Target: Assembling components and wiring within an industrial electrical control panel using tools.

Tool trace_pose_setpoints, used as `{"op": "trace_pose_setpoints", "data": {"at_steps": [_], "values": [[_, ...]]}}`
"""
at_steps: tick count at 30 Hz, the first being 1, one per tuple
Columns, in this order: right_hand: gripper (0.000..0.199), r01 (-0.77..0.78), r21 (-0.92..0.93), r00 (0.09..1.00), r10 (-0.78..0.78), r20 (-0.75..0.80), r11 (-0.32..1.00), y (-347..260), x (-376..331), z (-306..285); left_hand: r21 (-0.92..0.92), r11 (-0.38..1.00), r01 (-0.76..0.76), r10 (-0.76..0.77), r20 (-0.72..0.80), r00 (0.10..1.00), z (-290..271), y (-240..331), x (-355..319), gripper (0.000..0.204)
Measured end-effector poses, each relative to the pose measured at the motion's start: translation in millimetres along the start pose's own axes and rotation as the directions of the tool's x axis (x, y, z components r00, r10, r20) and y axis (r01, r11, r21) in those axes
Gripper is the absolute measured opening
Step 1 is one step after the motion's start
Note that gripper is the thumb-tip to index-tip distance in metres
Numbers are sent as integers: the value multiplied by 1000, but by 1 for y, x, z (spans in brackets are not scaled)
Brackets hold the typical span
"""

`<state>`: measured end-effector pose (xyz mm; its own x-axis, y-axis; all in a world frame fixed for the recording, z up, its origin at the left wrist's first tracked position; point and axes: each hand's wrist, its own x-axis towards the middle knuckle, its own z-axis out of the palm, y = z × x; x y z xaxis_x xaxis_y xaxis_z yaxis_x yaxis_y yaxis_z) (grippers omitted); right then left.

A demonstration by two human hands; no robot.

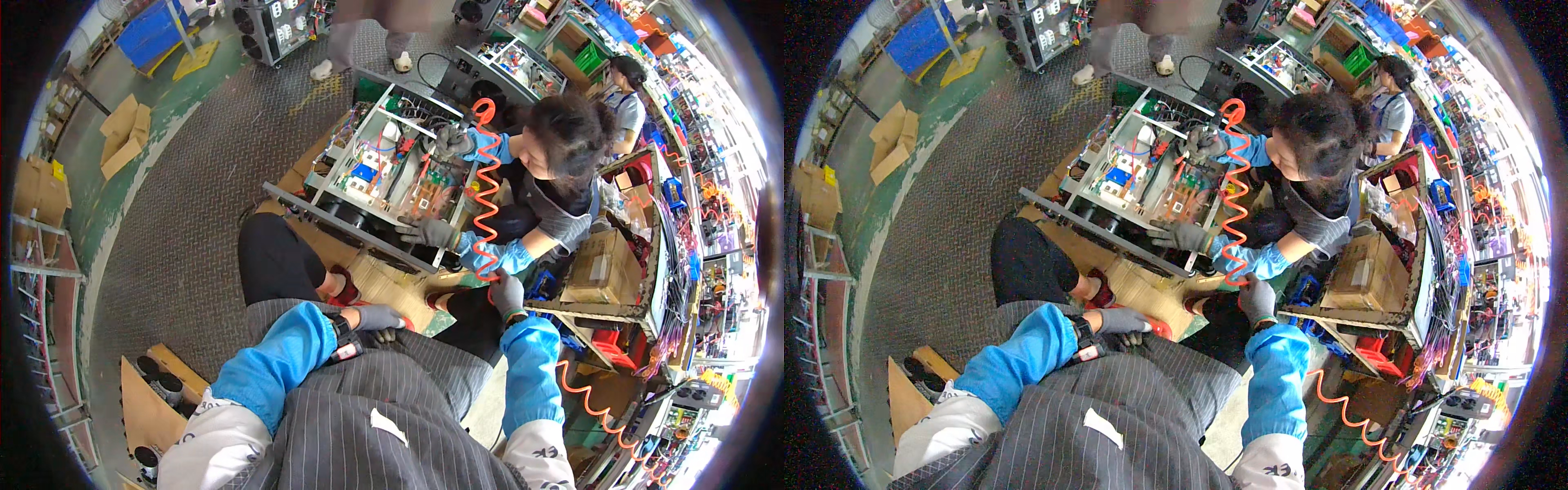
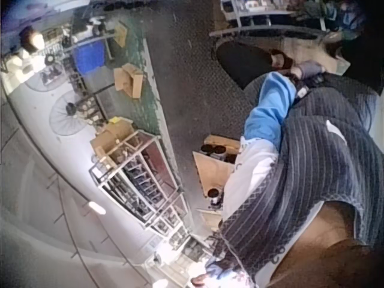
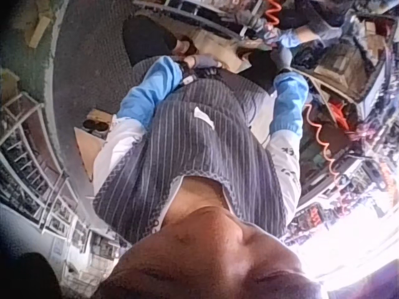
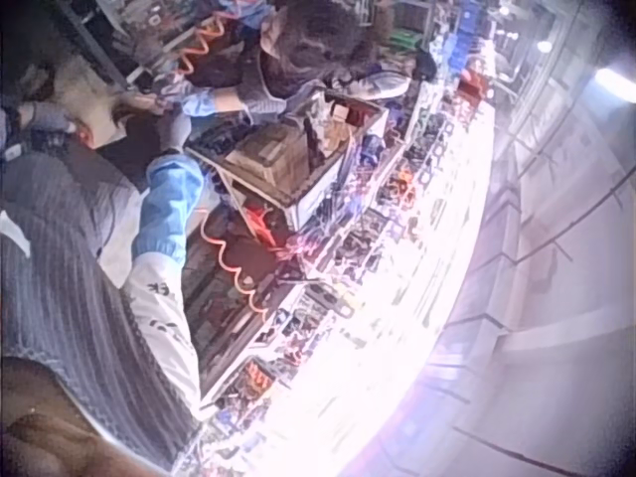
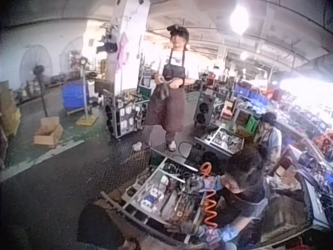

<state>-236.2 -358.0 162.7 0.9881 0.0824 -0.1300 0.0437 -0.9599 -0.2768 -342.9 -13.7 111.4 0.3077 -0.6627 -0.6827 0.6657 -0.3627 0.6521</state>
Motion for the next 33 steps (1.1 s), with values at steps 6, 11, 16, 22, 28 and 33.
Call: {"op": "trace_pose_setpoints", "data": {"at_steps": [6,11,16,22,28,33], "values": [[26,-11,2,1000,11,6,1000,5,-2,-1,-8,998,69,-69,-4,998,4,7,0,35],[24,-34,15,999,34,15,999,8,-1,2,-37,997,61,-61,3,998,4,5,2,35],[23,-36,11,999,36,19,999,6,-3,3,-15,1000,26,-26,10,1000,4,6,1,36],[25,-32,5,999,32,7,999,3,0,0,-43,996,-81,77,-84,993,-55,47,13,29],[26,-19,-5,1000,19,14,1000,17,-3,4,232,963,-139,232,-446,865,-129,110,37,34],[23,-24,57,999,26,-22,998,7,-2,2,767,621,159,450,-515,729,-175,114,76,45]]}}
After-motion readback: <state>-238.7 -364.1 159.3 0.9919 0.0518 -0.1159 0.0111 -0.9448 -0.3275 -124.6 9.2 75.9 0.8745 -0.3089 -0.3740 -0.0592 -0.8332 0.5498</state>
